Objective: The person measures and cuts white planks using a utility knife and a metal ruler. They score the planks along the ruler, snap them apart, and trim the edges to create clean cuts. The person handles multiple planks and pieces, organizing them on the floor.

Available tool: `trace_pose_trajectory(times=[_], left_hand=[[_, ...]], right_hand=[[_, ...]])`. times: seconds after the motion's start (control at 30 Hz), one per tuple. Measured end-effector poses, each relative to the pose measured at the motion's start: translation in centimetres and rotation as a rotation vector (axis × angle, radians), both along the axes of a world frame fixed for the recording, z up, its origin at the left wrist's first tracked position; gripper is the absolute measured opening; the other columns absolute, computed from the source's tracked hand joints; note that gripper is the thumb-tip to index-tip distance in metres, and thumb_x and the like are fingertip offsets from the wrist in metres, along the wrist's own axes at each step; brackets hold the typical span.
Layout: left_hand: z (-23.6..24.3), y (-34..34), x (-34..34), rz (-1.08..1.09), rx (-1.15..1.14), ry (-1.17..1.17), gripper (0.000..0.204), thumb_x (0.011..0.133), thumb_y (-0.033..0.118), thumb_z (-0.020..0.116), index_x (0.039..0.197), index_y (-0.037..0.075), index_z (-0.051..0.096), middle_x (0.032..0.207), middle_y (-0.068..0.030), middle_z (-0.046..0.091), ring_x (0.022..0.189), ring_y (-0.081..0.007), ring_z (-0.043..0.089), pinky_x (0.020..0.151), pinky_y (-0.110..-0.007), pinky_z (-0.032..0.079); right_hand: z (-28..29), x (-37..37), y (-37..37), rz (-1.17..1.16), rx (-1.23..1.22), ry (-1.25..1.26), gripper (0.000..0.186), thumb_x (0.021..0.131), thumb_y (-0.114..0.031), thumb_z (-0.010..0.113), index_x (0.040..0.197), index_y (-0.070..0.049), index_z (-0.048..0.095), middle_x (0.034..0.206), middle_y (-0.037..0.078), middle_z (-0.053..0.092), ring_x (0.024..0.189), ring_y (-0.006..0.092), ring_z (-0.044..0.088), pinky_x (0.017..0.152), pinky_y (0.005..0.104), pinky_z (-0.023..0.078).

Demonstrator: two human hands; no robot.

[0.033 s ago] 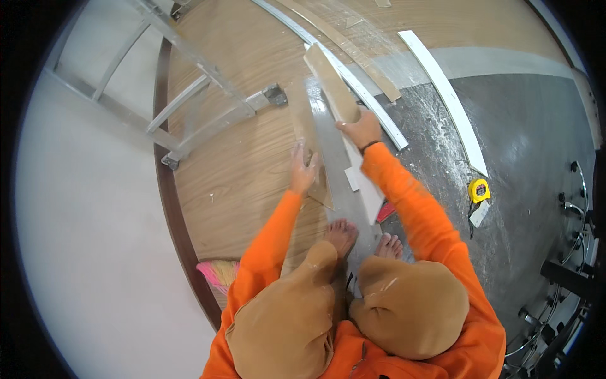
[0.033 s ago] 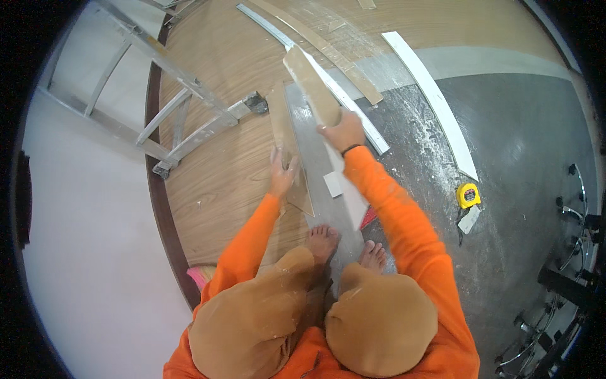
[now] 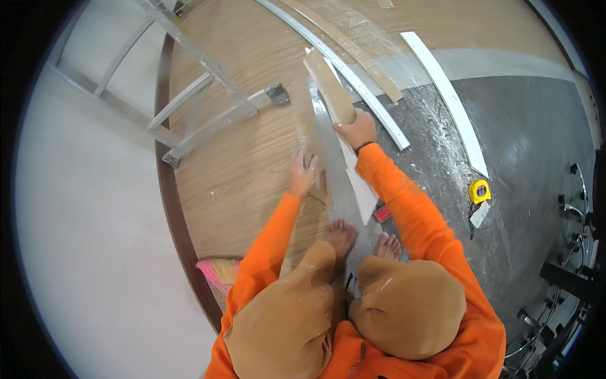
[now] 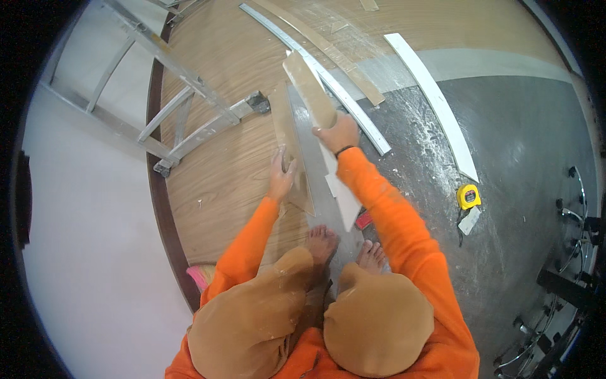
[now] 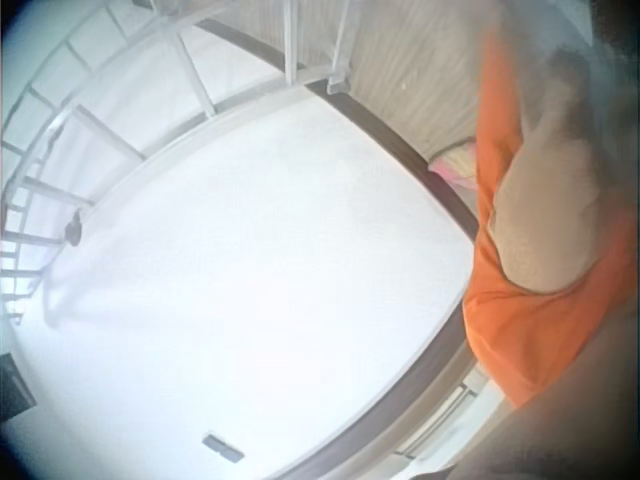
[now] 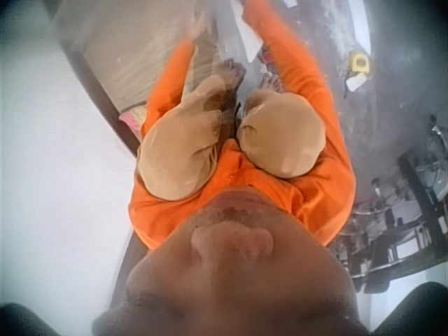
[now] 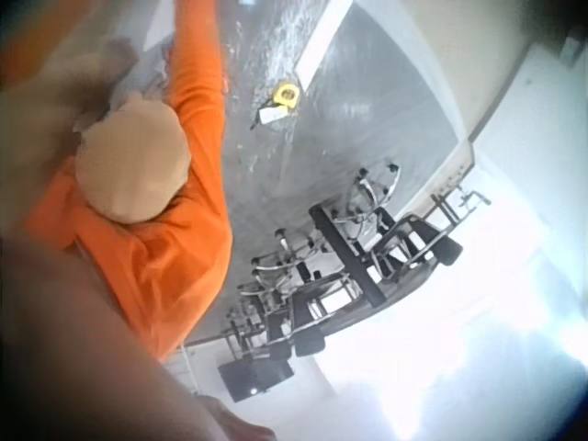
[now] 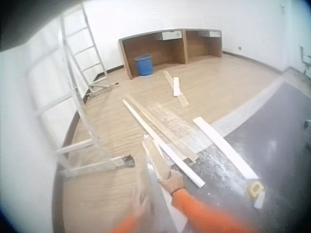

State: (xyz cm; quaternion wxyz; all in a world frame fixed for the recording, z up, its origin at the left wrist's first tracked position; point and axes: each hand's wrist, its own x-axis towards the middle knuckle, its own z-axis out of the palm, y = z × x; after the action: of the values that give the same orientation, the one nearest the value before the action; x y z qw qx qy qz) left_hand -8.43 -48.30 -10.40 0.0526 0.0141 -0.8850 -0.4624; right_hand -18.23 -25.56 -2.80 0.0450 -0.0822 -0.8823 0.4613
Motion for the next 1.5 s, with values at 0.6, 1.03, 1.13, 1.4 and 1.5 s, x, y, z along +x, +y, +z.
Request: trace_pose_trajectory(times=[0.6, 1.03, 1.13, 1.4, 1.5], left_hand=[[1.5, 5.4, -3.0, 0.095, -0.183, 0.002, 0.068, 0.091, 0.026, 0.077, 0.154, 0.009, 0.055, 0.167, -0.0351, 0.027, 0.156, -0.0576, 0.017, 0.128, -0.058, 0.022], [4.3, 3.7, -2.1, 0.166, -0.041, -0.053, 0.097, 0.075, 0.011, 0.082, 0.159, 0.0, 0.037, 0.157, -0.029, 0.04, 0.151, -0.0485, 0.033, 0.126, -0.052, 0.029], [8.4, 2.8, 1.2, 0.135, 0.015, -0.06, 0.097, 0.075, 0.011, 0.082, 0.16, -0.001, 0.035, 0.153, -0.0267, 0.045, 0.146, -0.0432, 0.041, 0.123, -0.049, 0.034], [13.2, 2.8, -0.5, -0.067, 1.387, -0.33, 0.067, 0.107, 0.046, 0.049, 0.157, 0.002, 0.043, 0.14, -0.0189, 0.061, 0.094, -0.0177, 0.06, 0.084, -0.033, 0.053], [18.2, 5.1, -2.5, -0.06, 1.408, -0.323, 0.076, 0.111, 0.064, 0.032, 0.151, 0.002, 0.048, 0.126, -0.0174, 0.067, 0.096, -0.0192, 0.064, 0.084, -0.034, 0.056]], right_hand=[[-5.1, -0.6, -2.0, -0.112, 0.135, -0.058, 0.07, 0.073, -0.043, 0.091, 0.125, -0.001, 0.069, 0.115, 0.016, 0.067, 0.104, 0.0342, 0.063, 0.095, 0.0471, 0.053], [-2.7, 11.4, 2.9, 0.151, -0.903, -0.384, 0.051, 0.096, -0.033, 0.079, 0.131, 0.0, 0.064, 0.093, 0.0, 0.066, 0.073, 0.007, 0.059, 0.063, 0.0235, 0.049], [-0.2, 13.1, 0.8, 0.214, -0.864, -0.253, 0.054, 0.096, -0.025, 0.077, 0.14, -0.002, 0.056, 0.102, 0.001, 0.063, 0.075, 0.0064, 0.057, 0.063, 0.0225, 0.047], [6.2, 12.4, 1.2, 0.379, -1.158, -0.142, 0.069, 0.099, -0.029, 0.07, 0.156, 0.001, 0.046, 0.111, 0.006, 0.063, 0.084, 0.0081, 0.057, 0.07, 0.0233, 0.049], [10.0, 12.2, 0.1, 0.282, -0.877, -0.019, 0.072, 0.095, -0.032, 0.077, 0.152, 0.003, 0.051, 0.11, 0.007, 0.063, 0.087, 0.0131, 0.06, 0.08, 0.0262, 0.051]])
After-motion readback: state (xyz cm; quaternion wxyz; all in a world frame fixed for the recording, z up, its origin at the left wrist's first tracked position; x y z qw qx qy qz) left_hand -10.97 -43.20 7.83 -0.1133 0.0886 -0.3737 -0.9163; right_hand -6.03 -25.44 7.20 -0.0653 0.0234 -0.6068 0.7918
